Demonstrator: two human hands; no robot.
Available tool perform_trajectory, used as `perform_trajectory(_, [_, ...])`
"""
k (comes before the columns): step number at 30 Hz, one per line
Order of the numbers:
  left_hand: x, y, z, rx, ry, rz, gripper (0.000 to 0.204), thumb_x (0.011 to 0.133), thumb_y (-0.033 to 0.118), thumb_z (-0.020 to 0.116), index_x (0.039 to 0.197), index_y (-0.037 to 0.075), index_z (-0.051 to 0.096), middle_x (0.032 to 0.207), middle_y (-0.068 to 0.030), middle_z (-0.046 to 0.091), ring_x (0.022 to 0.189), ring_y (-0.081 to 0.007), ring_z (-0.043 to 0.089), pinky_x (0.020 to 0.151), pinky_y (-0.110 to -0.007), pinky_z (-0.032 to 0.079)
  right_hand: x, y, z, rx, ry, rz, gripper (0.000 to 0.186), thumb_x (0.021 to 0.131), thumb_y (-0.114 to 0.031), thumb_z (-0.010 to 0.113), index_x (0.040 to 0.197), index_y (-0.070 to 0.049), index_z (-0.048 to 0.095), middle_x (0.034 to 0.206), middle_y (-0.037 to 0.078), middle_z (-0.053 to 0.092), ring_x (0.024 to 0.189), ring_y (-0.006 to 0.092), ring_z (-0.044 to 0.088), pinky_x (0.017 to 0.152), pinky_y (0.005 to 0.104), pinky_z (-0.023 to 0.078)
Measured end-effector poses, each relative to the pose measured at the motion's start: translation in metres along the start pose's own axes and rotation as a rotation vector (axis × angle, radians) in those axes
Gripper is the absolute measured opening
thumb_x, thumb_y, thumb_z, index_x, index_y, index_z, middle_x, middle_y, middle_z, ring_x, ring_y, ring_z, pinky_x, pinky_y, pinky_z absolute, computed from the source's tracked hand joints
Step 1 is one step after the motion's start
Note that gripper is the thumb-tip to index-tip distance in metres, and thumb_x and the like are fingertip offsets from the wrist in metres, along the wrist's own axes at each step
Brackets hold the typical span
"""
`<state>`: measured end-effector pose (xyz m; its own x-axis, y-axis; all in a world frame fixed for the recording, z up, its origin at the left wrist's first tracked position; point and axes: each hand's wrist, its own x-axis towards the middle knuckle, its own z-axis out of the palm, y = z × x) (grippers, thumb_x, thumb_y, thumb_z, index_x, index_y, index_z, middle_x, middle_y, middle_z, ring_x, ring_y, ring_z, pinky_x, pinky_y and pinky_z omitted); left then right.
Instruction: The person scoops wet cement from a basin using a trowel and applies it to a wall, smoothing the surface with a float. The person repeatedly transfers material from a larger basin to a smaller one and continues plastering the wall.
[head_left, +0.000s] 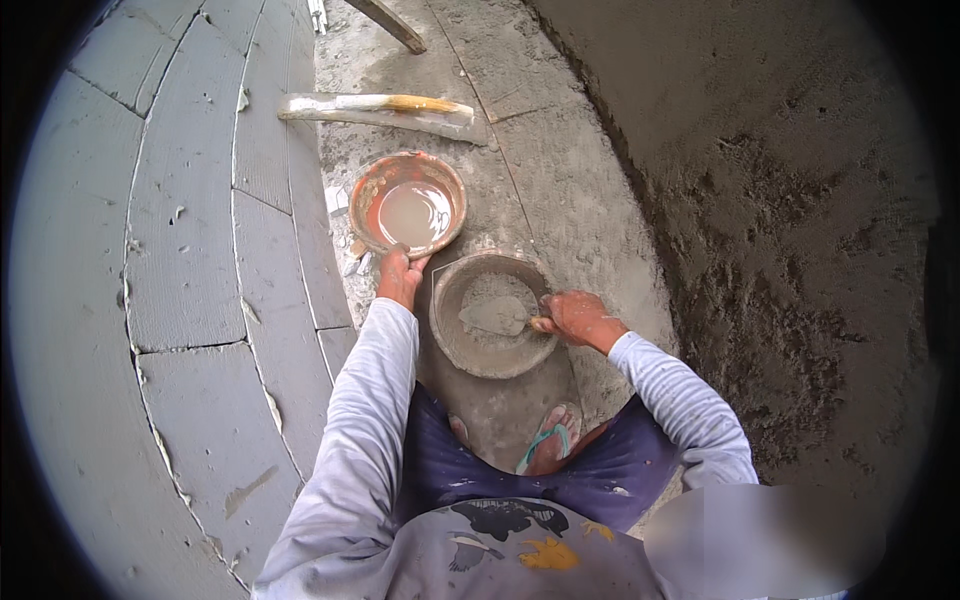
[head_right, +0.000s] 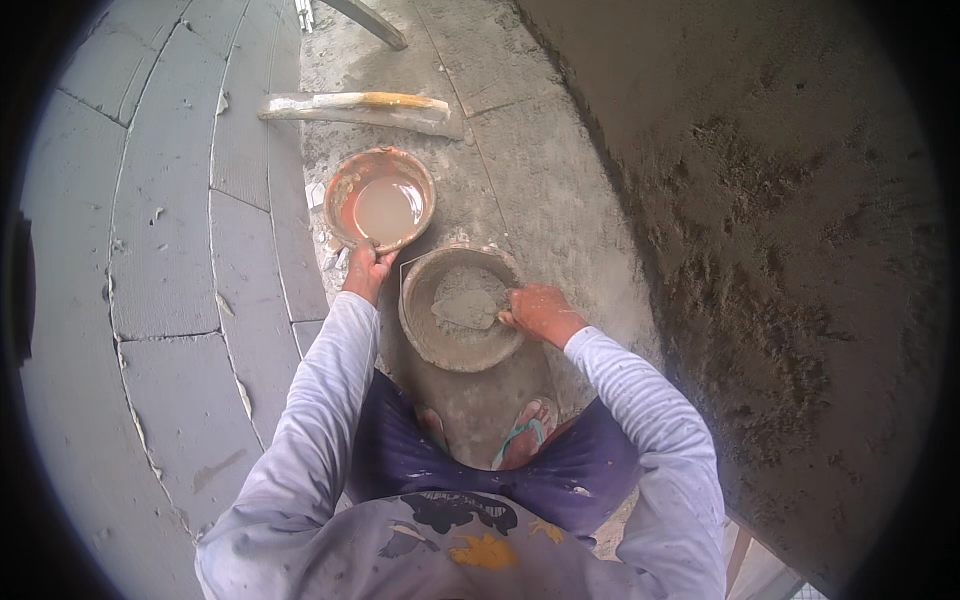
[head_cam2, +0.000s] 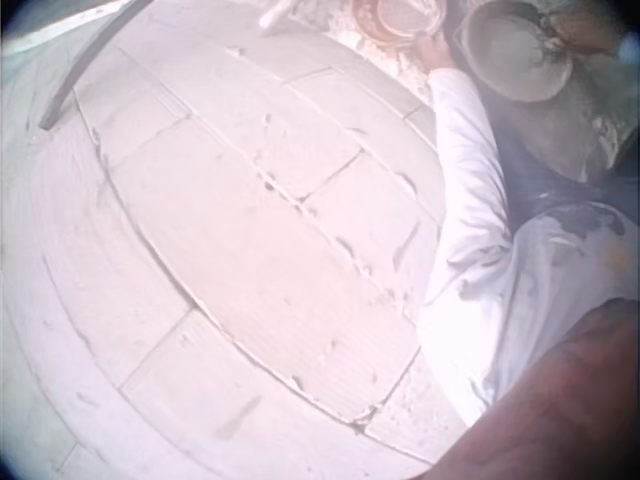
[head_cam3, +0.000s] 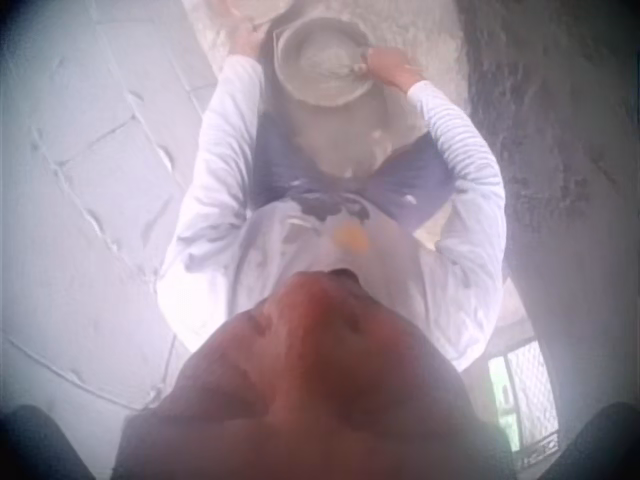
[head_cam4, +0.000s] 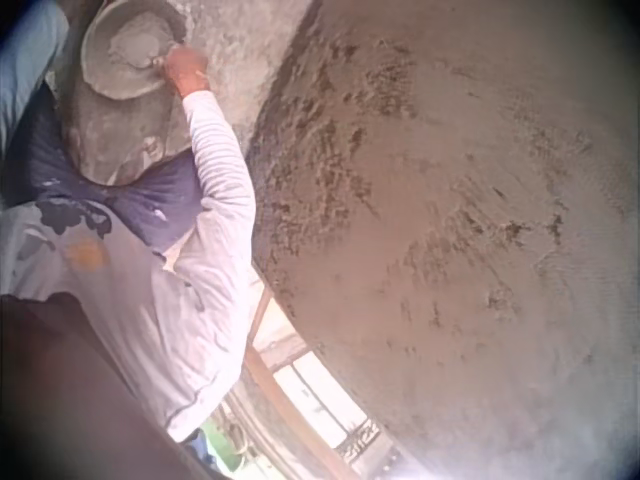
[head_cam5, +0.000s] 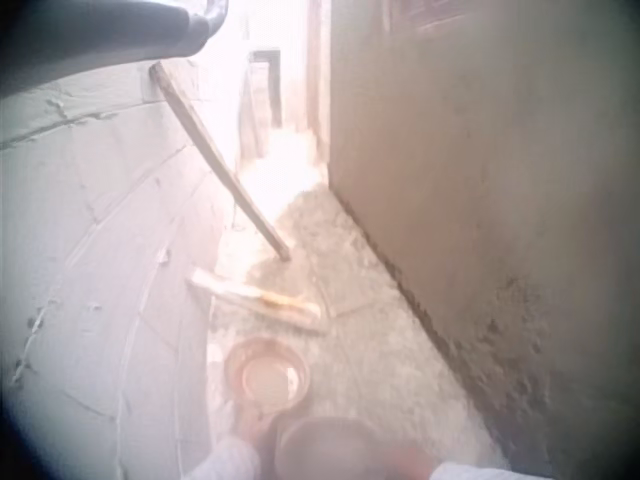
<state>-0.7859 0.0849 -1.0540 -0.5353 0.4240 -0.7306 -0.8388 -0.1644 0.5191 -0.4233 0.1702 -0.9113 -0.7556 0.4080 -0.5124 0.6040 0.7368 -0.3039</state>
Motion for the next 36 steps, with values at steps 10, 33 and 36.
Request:
perform_trajectory(10, [-0.141,0.022,0.019,0.193,-0.175,0.31,0.048,0.096,-0.005,0.053,0.143,0.005,0.047,0.129,-0.0145,0.063,0.102,-0.0291,0.074,0.075,-0.043,0.072,0.113,-0.059,0.033,1.69,0.196,0.355,0.04,0.114,-0.029,0.053,0.125,0.007,0.064,0.113,0.022,0.075,0.093,0.032,0.075,0.095,0.0439,0.065])
perform_trajectory(33, [-0.238,-0.024,-0.002,0.235,-0.281,0.411,0.047,0.102,0.001,0.056,0.147,0.003,0.046,0.132,-0.0127,0.064,0.11,-0.0234,0.072,0.086,-0.039,0.068,0.078,-0.074,0.084,2.405,0.321,0.213,0.059,0.114,-0.039,0.056,0.161,-0.006,0.039,0.151,0.021,0.06,0.125,0.0388,0.071,0.098,0.0555,0.065])
perform_trajectory(36, [-0.226,-0.029,-0.014,0.235,-0.284,0.385,0.047,0.101,0.001,0.057,0.147,0.003,0.046,0.132,-0.0132,0.064,0.112,-0.0253,0.072,0.086,-0.041,0.068,0.043,-0.061,0.053,2.451,0.277,0.099,0.085,0.114,-0.058,0.047,0.172,-0.007,0.014,0.167,0.025,0.041,0.135,0.0461,0.063,0.103,0.0615,0.06])
